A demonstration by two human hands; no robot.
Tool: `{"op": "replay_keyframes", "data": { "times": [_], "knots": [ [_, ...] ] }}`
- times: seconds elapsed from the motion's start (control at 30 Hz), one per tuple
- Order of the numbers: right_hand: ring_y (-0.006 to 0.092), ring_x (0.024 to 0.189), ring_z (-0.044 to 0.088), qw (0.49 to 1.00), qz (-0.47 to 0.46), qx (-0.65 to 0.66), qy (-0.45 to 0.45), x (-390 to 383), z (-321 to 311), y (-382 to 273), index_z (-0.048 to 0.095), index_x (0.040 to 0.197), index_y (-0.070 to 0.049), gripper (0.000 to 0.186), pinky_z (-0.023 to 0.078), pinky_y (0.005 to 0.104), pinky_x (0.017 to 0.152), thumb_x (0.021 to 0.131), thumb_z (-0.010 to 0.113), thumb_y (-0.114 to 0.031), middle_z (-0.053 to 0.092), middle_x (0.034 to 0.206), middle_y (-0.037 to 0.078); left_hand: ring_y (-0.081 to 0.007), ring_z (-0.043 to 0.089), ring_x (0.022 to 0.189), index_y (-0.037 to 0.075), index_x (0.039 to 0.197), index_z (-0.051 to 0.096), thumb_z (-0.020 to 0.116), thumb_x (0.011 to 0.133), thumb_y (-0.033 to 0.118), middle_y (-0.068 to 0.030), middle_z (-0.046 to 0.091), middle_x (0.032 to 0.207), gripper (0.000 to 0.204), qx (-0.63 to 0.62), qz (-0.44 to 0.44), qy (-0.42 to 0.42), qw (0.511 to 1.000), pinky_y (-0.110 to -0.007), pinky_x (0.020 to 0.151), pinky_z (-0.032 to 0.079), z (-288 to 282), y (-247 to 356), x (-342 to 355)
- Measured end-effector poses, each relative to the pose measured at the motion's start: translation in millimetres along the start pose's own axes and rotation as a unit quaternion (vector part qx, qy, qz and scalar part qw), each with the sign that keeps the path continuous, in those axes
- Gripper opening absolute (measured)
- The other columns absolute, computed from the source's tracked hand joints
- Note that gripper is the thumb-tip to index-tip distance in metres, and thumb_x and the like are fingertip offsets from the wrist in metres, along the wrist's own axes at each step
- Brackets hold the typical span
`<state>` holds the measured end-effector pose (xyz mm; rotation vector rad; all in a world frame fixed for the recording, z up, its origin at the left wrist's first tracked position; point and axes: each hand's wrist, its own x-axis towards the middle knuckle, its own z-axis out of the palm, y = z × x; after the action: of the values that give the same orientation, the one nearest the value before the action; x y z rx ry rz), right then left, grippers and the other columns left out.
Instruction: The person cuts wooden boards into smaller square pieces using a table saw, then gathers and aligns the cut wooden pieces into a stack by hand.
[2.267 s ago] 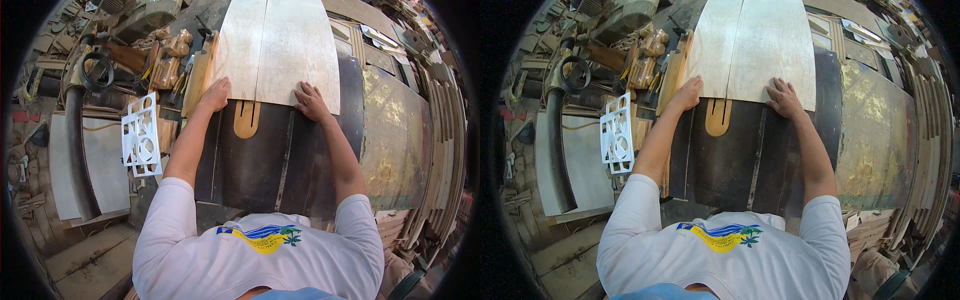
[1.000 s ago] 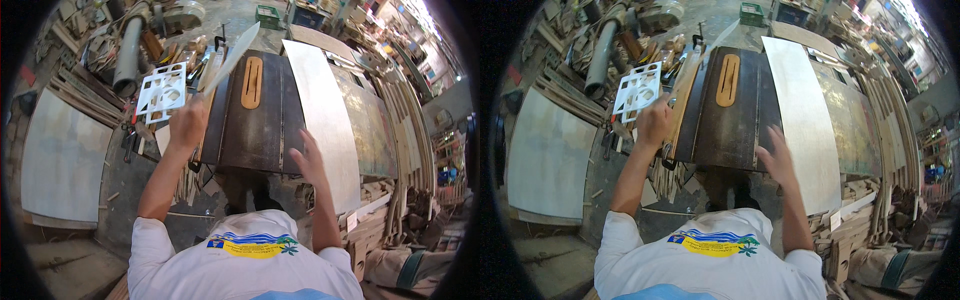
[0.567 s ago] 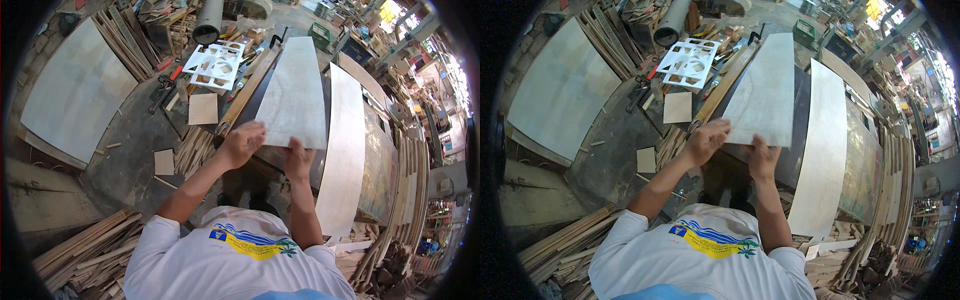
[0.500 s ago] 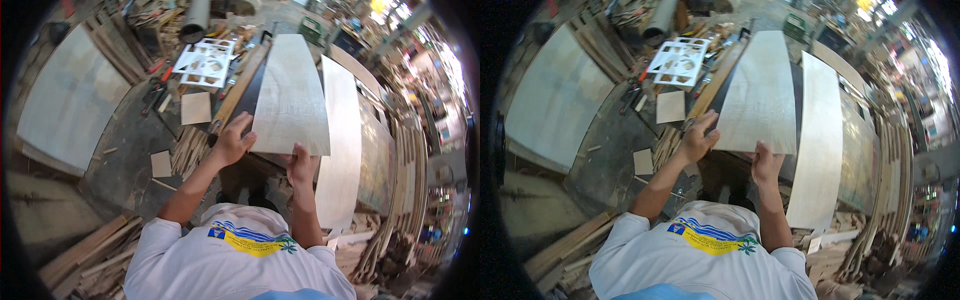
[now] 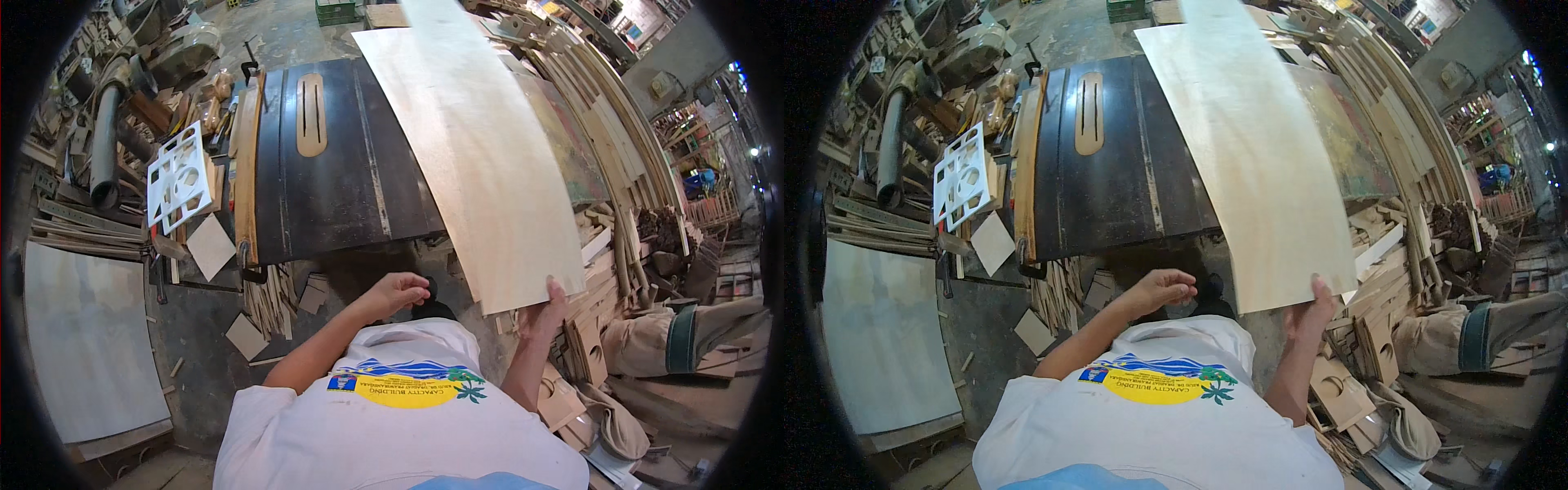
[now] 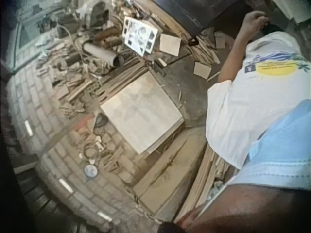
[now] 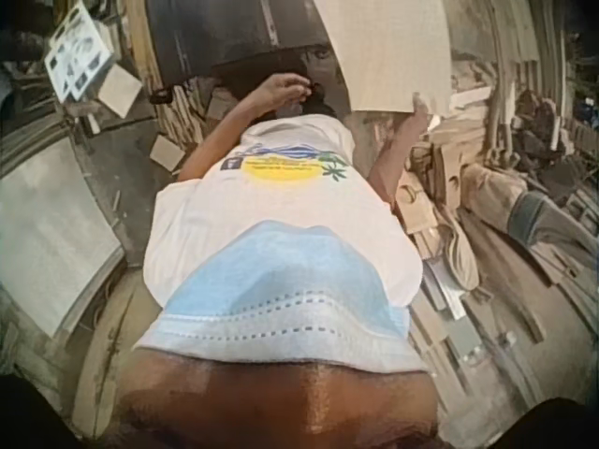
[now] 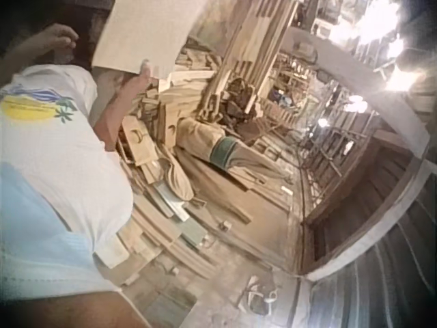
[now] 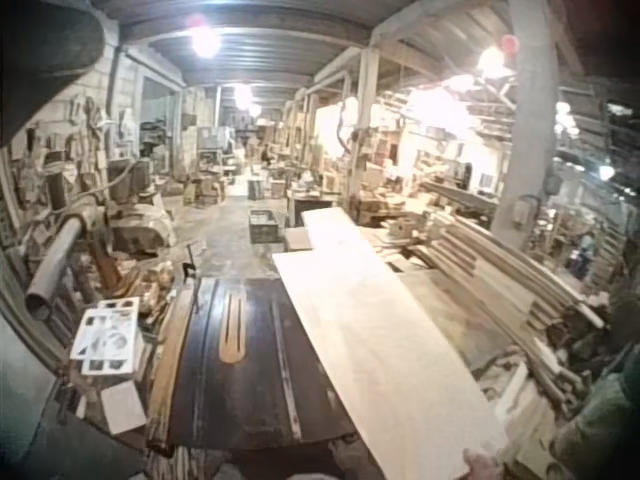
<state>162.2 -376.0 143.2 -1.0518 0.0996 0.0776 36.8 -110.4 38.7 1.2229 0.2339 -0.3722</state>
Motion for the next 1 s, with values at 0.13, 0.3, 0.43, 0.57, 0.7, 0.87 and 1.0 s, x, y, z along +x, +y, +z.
{"op": "replay_keyframes", "data": {
  "times": [0.13,0.3,0.43,0.57,0.7,0.87,1.0],
  "knots": [
    [0.0307,0.109,0.063,0.994,-0.011,0.046,0.102,57,-50,-30,0.043,0.138,0.002,0.059,0.061,0.0417,0.085,0.085,0.064,-0.012,0.058,0.123,0.016,-0.0166,0.065,0.101,0.001,0.132,0.057,0.059,0.102,0.029,-0.0106,0.069,0.115,0.040,-0.066,-0.159,0.014,0.985,-0.034,0.091,0.053,21,-54,43],
    [0.0239,0.101,0.066,0.997,0.014,0.071,0.027,181,-150,-52,0.050,0.131,-0.001,0.051,0.061,0.0315,0.075,0.086,0.068,-0.015,0.063,0.115,0.013,-0.0217,0.064,0.105,0.009,0.140,0.044,0.062,0.099,0.038,-0.0097,0.061,0.128,0.053,-0.136,-0.222,0.020,0.965,-0.038,0.088,0.055,66,-82,94],
    [0.0250,0.105,0.065,0.996,0.033,0.066,0.053,279,-255,-54,0.052,0.129,0.000,0.047,0.061,0.0310,0.075,0.087,0.067,-0.015,0.063,0.121,0.013,-0.0201,0.065,0.105,0.009,0.135,0.050,0.062,0.099,0.031,-0.0076,0.065,0.120,0.044,-0.298,-0.190,0.081,0.932,-0.038,0.085,0.056,102,-104,153],
    [0.0257,0.110,0.065,0.988,0.138,0.040,0.064,340,-352,-45,0.052,0.131,-0.001,0.046,0.060,0.0357,0.084,0.092,0.065,-0.020,0.063,0.125,0.014,-0.0177,0.067,0.098,0.010,0.124,0.058,0.063,0.098,0.027,-0.0055,0.068,0.112,0.031,-0.315,-0.161,0.207,0.912,-0.036,0.081,0.056,132,-143,171],
    [0.0249,0.102,0.067,0.971,0.163,-0.064,0.161,362,-407,-28,0.052,0.132,-0.002,0.052,0.061,0.0335,0.078,0.097,0.062,-0.040,0.066,0.119,0.013,-0.0177,0.068,0.091,0.011,0.111,0.064,0.066,0.096,0.027,-0.0041,0.069,0.103,0.022,-0.350,-0.080,0.345,0.867,-0.036,0.079,0.057,142,-145,137],
    [0.0223,0.081,0.068,0.919,0.351,-0.140,0.114,309,-376,-65,0.055,0.123,-0.005,0.056,0.056,0.0241,0.062,0.097,0.058,-0.054,0.069,0.100,0.011,-0.0174,0.067,0.085,0.013,0.106,0.064,0.068,0.094,0.031,-0.0029,0.068,0.096,0.022,-0.399,0.069,0.554,0.728,-0.038,0.075,0.056,158,-186,105],
    [0.0192,0.066,0.064,0.901,0.331,-0.265,0.091,292,-410,-58,0.057,0.111,-0.006,0.048,0.049,0.0235,0.052,0.099,0.055,-0.053,0.067,0.081,0.009,-0.0256,0.061,0.106,0.012,0.117,0.062,0.066,0.093,0.043,-0.0066,0.064,0.114,0.039,-0.570,0.125,0.370,0.723,-0.045,0.093,0.049,204,-203,155]
  ]
}}
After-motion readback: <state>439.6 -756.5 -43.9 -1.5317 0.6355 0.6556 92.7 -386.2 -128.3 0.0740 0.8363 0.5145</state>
